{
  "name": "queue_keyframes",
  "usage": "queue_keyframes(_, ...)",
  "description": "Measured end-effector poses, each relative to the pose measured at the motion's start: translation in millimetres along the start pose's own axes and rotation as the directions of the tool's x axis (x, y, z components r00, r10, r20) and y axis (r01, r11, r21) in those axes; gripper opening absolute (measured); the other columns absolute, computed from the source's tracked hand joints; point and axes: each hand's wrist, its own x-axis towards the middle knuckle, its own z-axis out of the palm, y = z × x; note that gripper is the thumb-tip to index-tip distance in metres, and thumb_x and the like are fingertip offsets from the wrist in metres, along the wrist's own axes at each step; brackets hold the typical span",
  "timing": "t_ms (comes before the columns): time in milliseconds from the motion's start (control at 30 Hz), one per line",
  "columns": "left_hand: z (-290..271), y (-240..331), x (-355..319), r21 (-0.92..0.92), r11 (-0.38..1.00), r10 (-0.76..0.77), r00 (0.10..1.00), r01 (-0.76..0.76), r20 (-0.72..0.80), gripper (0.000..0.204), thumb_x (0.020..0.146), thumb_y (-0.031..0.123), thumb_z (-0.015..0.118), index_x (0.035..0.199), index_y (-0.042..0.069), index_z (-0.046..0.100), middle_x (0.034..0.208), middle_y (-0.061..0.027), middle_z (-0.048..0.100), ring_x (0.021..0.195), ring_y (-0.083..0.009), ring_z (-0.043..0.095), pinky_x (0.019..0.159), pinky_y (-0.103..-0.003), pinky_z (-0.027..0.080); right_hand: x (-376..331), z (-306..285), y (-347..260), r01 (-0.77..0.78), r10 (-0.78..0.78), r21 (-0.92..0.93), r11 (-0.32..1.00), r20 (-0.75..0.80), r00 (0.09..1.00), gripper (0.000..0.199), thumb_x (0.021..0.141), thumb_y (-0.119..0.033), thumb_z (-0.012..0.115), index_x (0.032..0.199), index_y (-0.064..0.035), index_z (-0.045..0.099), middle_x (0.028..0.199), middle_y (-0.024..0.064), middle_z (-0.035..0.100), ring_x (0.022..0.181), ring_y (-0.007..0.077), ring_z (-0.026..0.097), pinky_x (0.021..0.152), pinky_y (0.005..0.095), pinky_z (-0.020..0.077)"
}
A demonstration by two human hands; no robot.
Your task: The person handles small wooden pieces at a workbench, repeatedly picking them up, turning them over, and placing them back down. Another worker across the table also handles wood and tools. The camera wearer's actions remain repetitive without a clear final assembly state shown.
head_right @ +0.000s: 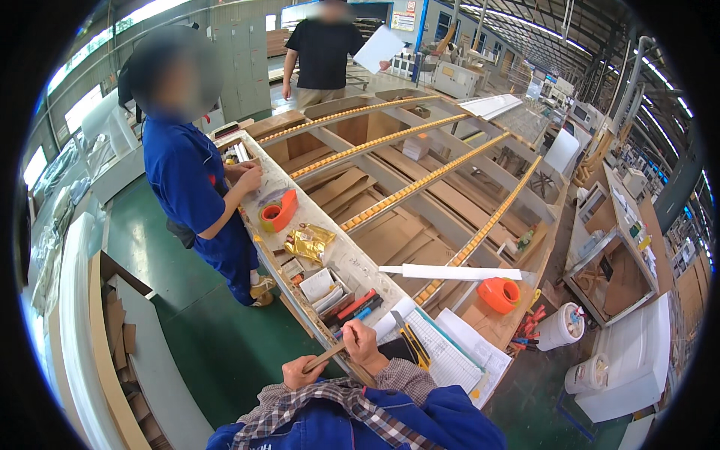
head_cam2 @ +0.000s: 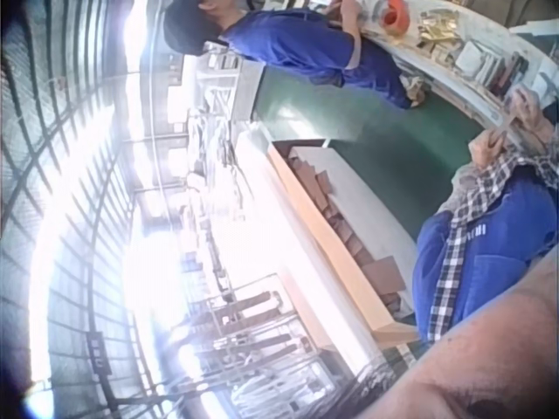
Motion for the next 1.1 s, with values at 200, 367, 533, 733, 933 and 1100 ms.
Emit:
queue_keyframes(200, 1.5, -3.1, -0.8, -0.001, 1.000, 0.023, 1.000, -0.023, 0.002, 0.023, 0.070, 0.024, 0.077, 0.078, 0.005, 0.067, 0.060, -0.0074, 0.062, 0.050, -0.0186, 0.061, 0.045, -0.028, 0.049, -0.2, -0.1, 0.1, 0.004, -0.004, 0.006, 1.000, -0.004, 1.000, 0.016, 0.088, -0.014, 0.051, 0.079, -0.0024, 0.056, 0.053, 0.0049, 0.050, 0.046, 0.0125, 0.049, 0.045, 0.0270, 0.0387)
queue_keyframes(367, 2.2, -3.0, -0.9, -0.007, 1.000, 0.018, 1.000, -0.018, -0.013, 0.024, 0.069, 0.024, 0.078, 0.076, 0.005, 0.066, 0.060, -0.0077, 0.062, 0.050, -0.0185, 0.061, 0.045, -0.028, 0.049, 0.2, -0.3, -0.2, 0.014, -0.014, 0.007, 1.000, -0.003, 1.000, 0.015, 0.088, -0.014, 0.050, 0.079, -0.0024, 0.055, 0.053, 0.0052, 0.050, 0.046, 0.0132, 0.050, 0.046, 0.0272, 0.0396)
queue_keyframes(533, 0.1, -1.1, -0.3, -0.005, 1.000, 0.020, 1.000, -0.020, -0.004, 0.023, 0.067, 0.017, 0.079, 0.077, 0.003, 0.065, 0.059, -0.0100, 0.062, 0.051, -0.0180, 0.062, 0.047, -0.026, 0.048, 0.3, 0.1, -3.3, 0.014, -0.014, -0.005, 1.000, 0.002, 1.000, 0.015, 0.088, -0.013, 0.050, 0.079, -0.0022, 0.055, 0.054, 0.0061, 0.052, 0.047, 0.0149, 0.052, 0.046, 0.0281, 0.0408)
queue_keyframes(733, 0.2, -1.9, -2.2, 0.001, 1.000, -0.005, 1.000, 0.005, 0.002, 0.023, 0.069, 0.022, 0.078, 0.076, 0.004, 0.066, 0.060, -0.0085, 0.062, 0.051, -0.0191, 0.062, 0.047, -0.028, 0.049, -0.1, 0.2, -5.0, 0.006, -0.006, -0.008, 1.000, 0.004, 1.000, 0.016, 0.088, -0.014, 0.050, 0.079, -0.0021, 0.055, 0.055, 0.0065, 0.052, 0.048, 0.0156, 0.053, 0.047, 0.0285, 0.0413)
queue_keyframes(933, -0.8, 2.6, 0.4, -0.003, 1.000, -0.029, 0.999, 0.029, 0.037, 0.023, 0.070, 0.025, 0.076, 0.078, 0.005, 0.068, 0.062, -0.0074, 0.063, 0.052, -0.0195, 0.062, 0.048, -0.028, 0.049, 0.9, -3.1, -3.5, 0.014, -0.013, -0.033, 0.999, 0.023, 1.000, 0.018, 0.089, -0.015, 0.048, 0.079, -0.0008, 0.054, 0.058, 0.0057, 0.054, 0.050, 0.0121, 0.052, 0.048, 0.0259, 0.0411)
queue_keyframes(1100, -3.2, -0.6, -1.7, 0.027, 0.997, -0.072, 0.986, 0.068, 0.150, 0.021, 0.073, 0.028, 0.072, 0.081, 0.008, 0.069, 0.064, -0.0073, 0.064, 0.053, -0.0198, 0.062, 0.048, -0.029, 0.049, 1.7, -1.9, -10.5, -0.008, 0.008, -0.005, 1.000, 0.012, 1.000, 0.016, 0.087, -0.014, 0.051, 0.078, -0.0021, 0.056, 0.057, 0.0061, 0.052, 0.049, 0.0148, 0.051, 0.047, 0.0284, 0.0410)
